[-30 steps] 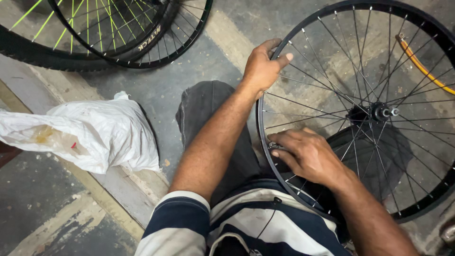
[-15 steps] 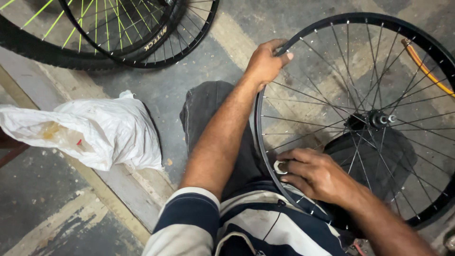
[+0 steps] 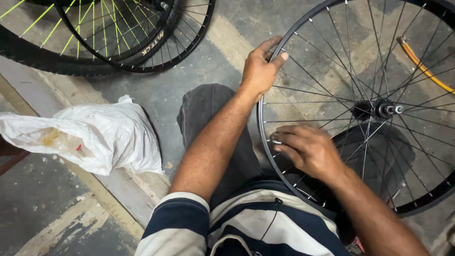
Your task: The person sits on the floor holding a bicycle wheel and works around the rim, using a small tool on the spoke nipples and rotating the wheel to reach different sections. They repeatedly reposition the wheel and continue working on the spokes and rim.
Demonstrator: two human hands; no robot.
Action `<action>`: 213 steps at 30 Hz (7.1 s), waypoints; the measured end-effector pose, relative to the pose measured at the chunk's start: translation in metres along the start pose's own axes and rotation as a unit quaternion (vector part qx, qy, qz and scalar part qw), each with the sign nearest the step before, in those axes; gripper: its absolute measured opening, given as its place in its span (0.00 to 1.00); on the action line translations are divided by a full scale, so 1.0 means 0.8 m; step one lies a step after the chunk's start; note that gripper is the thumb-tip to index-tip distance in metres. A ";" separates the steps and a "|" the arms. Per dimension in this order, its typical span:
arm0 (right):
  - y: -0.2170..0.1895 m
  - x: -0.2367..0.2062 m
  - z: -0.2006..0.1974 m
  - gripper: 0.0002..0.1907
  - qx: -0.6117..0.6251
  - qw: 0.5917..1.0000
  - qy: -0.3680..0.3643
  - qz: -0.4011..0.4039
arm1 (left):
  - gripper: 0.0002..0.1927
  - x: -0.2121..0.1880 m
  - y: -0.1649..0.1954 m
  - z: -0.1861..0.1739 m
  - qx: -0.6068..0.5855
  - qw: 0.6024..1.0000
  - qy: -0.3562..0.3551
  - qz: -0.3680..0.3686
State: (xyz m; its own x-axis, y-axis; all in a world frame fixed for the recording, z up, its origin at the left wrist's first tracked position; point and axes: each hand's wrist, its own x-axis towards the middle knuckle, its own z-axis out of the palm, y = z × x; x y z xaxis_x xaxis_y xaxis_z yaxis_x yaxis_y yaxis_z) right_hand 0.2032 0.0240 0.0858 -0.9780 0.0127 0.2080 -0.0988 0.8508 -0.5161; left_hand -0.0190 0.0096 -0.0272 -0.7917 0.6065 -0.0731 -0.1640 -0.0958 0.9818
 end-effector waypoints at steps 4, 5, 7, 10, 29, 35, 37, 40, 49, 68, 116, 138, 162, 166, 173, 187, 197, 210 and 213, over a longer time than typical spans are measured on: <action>0.004 0.004 0.014 0.08 0.015 0.992 -0.025 0.122 | 0.27 0.008 -0.004 0.002 -0.030 0.997 -0.010 0.066; 0.005 0.002 0.014 0.08 0.037 0.992 -0.016 0.115 | 0.27 0.009 -0.004 0.002 -0.061 0.997 -0.014 0.049; 0.008 -0.002 0.009 0.08 0.094 0.989 -0.012 0.112 | 0.27 0.006 -0.004 0.000 -0.074 0.997 -0.009 0.018; 0.012 -0.005 0.003 0.08 0.143 0.984 -0.024 0.101 | 0.28 0.004 0.001 0.001 -0.038 0.999 0.011 -0.011; 0.006 0.019 0.004 0.08 0.099 0.989 -0.059 0.091 | 0.32 -0.007 0.025 -0.001 -0.001 1.000 0.012 -0.029; 0.007 0.014 0.002 0.16 0.048 0.983 -0.082 0.160 | 0.33 -0.008 0.024 0.004 -0.036 0.999 0.007 -0.018; 0.001 0.017 0.015 0.21 -0.054 0.967 -0.115 0.222 | 0.33 -0.004 0.020 0.005 -0.052 0.999 0.002 -0.011; -0.007 0.015 0.025 0.25 -0.126 0.966 -0.116 0.192 | 0.33 -0.002 0.012 0.006 -0.079 0.997 -0.013 -0.006; 0.007 0.008 -0.021 0.14 0.151 0.972 -0.070 0.165 | 0.31 -0.007 0.015 0.006 -0.052 0.999 0.006 0.005; -0.009 0.014 0.006 0.22 -0.076 0.967 -0.127 0.208 | 0.25 -0.007 0.016 0.005 -0.062 0.998 0.002 0.008; 0.006 0.031 -0.025 0.12 0.111 0.967 -0.194 0.119 | 0.26 -0.016 0.028 0.007 -0.011 1.000 0.016 0.004; -0.022 -0.018 -0.029 0.12 0.122 0.980 -0.158 0.018 | 0.29 0.012 0.017 -0.010 -0.046 0.996 -0.075 -0.005; 0.010 0.023 -0.026 0.13 -0.052 0.998 -0.020 0.015 | 0.22 -0.010 0.019 0.005 0.008 0.998 0.001 0.061; 0.000 0.028 -0.009 0.09 -0.057 0.997 0.041 0.022 | 0.20 -0.012 0.020 0.007 -0.004 0.999 0.002 0.048; 0.001 0.038 -0.007 0.10 -0.044 0.995 -0.050 0.068 | 0.19 -0.013 0.030 0.009 -0.045 0.999 0.015 0.005; 0.000 0.034 -0.011 0.20 0.033 0.993 -0.055 0.103 | 0.23 -0.015 0.034 0.009 -0.030 0.999 0.030 -0.022; 0.013 0.024 -0.021 0.10 0.184 0.981 -0.032 0.056 | 0.20 -0.020 0.035 0.007 0.024 0.999 0.039 -0.001; 0.031 0.039 -0.031 0.14 0.127 0.963 -0.167 0.170 | 0.21 -0.025 0.043 0.005 0.060 0.997 0.048 -0.004; 0.032 0.038 -0.019 0.24 0.096 0.978 -0.134 0.130 | 0.21 -0.024 0.043 0.004 0.108 0.993 0.056 0.000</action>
State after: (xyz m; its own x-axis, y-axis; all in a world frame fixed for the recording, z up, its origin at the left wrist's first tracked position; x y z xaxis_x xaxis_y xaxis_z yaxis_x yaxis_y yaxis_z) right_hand 0.1737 0.0541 0.0914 -0.9851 0.0561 -0.1627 0.1525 0.7224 -0.6745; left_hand -0.0077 -0.0024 0.0088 -0.8544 0.5134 -0.0799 -0.0435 0.0825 0.9956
